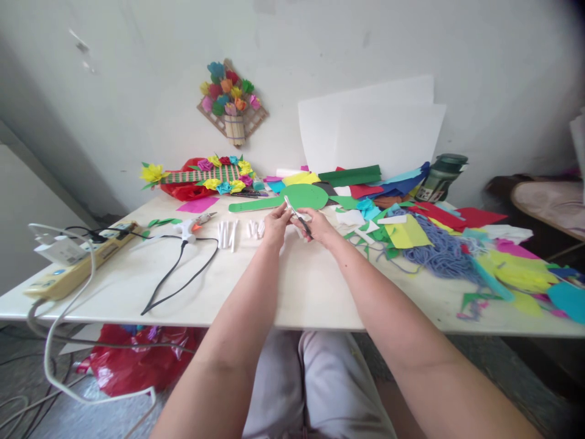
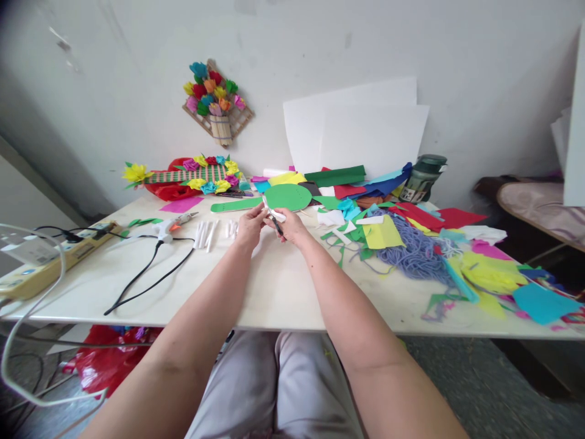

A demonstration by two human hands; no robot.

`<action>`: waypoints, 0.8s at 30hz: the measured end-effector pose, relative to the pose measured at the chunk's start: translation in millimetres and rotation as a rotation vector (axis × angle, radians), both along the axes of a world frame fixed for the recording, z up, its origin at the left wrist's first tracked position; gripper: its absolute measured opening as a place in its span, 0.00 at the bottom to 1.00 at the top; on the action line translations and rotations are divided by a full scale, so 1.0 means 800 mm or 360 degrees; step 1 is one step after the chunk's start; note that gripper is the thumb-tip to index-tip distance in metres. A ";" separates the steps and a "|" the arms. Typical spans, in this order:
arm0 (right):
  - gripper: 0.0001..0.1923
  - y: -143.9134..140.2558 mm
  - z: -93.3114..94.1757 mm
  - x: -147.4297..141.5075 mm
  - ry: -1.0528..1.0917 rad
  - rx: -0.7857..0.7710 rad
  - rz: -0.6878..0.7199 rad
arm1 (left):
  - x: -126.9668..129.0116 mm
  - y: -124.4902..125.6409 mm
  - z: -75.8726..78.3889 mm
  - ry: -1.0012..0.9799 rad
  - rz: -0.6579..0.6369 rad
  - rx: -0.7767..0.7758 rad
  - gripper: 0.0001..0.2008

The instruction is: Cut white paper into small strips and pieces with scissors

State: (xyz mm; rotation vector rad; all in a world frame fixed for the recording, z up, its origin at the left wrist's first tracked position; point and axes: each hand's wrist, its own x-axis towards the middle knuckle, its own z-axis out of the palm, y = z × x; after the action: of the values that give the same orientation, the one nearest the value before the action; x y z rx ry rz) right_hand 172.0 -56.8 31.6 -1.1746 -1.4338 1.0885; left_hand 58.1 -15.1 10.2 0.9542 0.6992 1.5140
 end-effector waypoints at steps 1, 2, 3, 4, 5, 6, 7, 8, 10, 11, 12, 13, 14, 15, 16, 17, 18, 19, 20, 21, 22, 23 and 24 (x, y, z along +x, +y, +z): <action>0.28 0.000 0.000 0.000 -0.0004 0.0006 -0.0010 | 0.000 0.000 0.000 0.0000 0.0000 0.0001 0.26; 0.28 0.000 0.001 -0.001 -0.0010 0.0014 -0.0018 | 0.000 -0.001 0.000 -0.0001 0.0001 0.0001 0.26; 0.29 0.000 0.001 -0.001 -0.0016 0.0022 -0.0025 | 0.000 -0.001 0.000 -0.0003 0.0003 0.0001 0.26; 0.29 0.000 0.001 -0.001 -0.0023 0.0029 -0.0033 | 0.000 -0.001 0.001 -0.0004 0.0004 -0.0001 0.26; 0.30 -0.001 0.001 -0.001 -0.0029 0.0035 -0.0041 | -0.001 -0.001 0.001 -0.0005 0.0003 -0.0003 0.27; 0.30 -0.001 0.002 -0.002 -0.0035 0.0037 -0.0047 | -0.001 -0.001 0.001 -0.0006 0.0001 -0.0006 0.27; 0.30 -0.001 0.002 -0.002 -0.0042 0.0036 -0.0050 | -0.001 -0.001 0.001 -0.0005 -0.0005 -0.0008 0.27; 0.31 -0.001 0.002 -0.002 -0.0046 0.0035 -0.0052 | -0.001 -0.001 0.001 -0.0006 -0.0009 -0.0010 0.28; 0.32 -0.001 0.001 -0.002 -0.0039 0.0032 -0.0048 | -0.002 -0.001 0.001 -0.0014 -0.0020 -0.0008 0.28; 0.32 -0.001 0.001 -0.002 -0.0027 0.0029 -0.0042 | -0.002 -0.001 0.001 -0.0019 -0.0026 -0.0002 0.29; 0.32 -0.001 0.000 -0.002 -0.0008 0.0026 -0.0030 | -0.003 -0.001 0.001 -0.0022 -0.0035 0.0007 0.29; 0.32 -0.001 0.000 -0.001 0.0014 0.0020 -0.0015 | -0.003 -0.001 0.001 -0.0023 -0.0045 0.0021 0.29; 0.32 -0.001 -0.001 0.000 0.0035 0.0012 0.0002 | -0.003 0.000 0.000 -0.0020 -0.0054 0.0037 0.29; 0.32 -0.002 -0.001 0.001 0.0054 0.0005 0.0016 | -0.003 0.000 -0.001 -0.0012 -0.0066 0.0055 0.29; 0.31 -0.002 -0.001 0.002 0.0070 -0.0003 0.0026 | -0.003 0.000 -0.002 -0.0001 -0.0078 0.0070 0.29; 0.31 -0.002 -0.001 0.004 0.0083 -0.0011 0.0030 | -0.003 0.000 -0.004 0.0013 -0.0090 0.0084 0.29; 0.31 -0.003 -0.001 0.006 0.0094 -0.0021 0.0029 | -0.002 0.001 -0.005 0.0030 -0.0103 0.0097 0.29; 0.31 -0.003 -0.001 0.007 0.0104 -0.0031 0.0025 | -0.001 0.000 -0.006 0.0049 -0.0116 0.0110 0.29; 0.31 -0.003 -0.001 0.009 0.0112 -0.0042 0.0023 | 0.000 0.000 -0.007 0.0068 -0.0130 0.0124 0.28; 0.31 -0.003 -0.001 0.011 0.0118 -0.0054 0.0023 | 0.001 -0.001 -0.008 0.0086 -0.0141 0.0138 0.28; 0.32 -0.003 -0.001 0.013 0.0119 -0.0067 0.0024 | 0.002 -0.001 -0.008 0.0102 -0.0150 0.0150 0.28; 0.32 -0.002 -0.002 0.014 0.0118 -0.0078 0.0025 | 0.003 -0.002 -0.009 0.0116 -0.0155 0.0159 0.28; 0.33 -0.001 -0.003 0.015 0.0115 -0.0086 0.0027 | 0.004 -0.003 -0.009 0.0126 -0.0158 0.0160 0.28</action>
State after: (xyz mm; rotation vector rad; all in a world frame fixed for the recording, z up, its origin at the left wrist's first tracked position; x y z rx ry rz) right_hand 184.3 -57.3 29.2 -1.1517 -1.3685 1.1761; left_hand 61.6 -17.5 3.3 1.1140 0.6276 1.4407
